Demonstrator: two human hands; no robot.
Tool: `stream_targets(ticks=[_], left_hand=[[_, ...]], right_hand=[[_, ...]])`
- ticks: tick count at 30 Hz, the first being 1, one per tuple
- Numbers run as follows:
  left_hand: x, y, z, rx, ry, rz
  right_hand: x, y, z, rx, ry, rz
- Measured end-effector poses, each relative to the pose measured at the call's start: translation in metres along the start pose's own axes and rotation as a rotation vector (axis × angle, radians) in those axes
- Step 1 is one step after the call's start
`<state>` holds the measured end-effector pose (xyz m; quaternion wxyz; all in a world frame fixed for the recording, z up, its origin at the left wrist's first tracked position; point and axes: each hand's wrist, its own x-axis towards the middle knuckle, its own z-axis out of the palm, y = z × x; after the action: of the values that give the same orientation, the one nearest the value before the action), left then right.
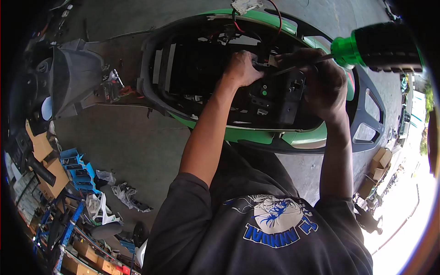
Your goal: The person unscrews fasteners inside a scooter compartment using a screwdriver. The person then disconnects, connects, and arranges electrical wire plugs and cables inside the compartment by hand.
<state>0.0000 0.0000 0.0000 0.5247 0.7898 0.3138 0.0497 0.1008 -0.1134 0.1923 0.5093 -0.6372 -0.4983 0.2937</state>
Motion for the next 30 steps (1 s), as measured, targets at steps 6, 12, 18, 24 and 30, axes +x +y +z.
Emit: stream_targets(ticks=[6, 12, 18, 24, 30], left_hand=[[-0.002, 0.011, -0.008, 0.017, 0.009, -0.029], [-0.008, 0.010, -0.006, 0.031, 0.015, 0.037], [-0.042, 0.036, -0.028, 0.220, -0.059, 0.156], [-0.053, 0.034, -0.006, 0.534, 0.113, 0.120], [-0.066, 0.029, -0.009, 0.176, 0.316, 0.154]], right_hand=[[0.005, -0.023, 0.020, -0.542, 0.282, 0.064], [0.016, -0.023, 0.005, -0.472, 0.150, 0.057], [0.011, -0.011, -0.008, -0.464, 0.166, 0.078], [0.011, -0.019, -0.003, -0.370, 0.183, 0.044], [0.013, -0.005, -0.008, -0.318, 0.159, -0.005]])
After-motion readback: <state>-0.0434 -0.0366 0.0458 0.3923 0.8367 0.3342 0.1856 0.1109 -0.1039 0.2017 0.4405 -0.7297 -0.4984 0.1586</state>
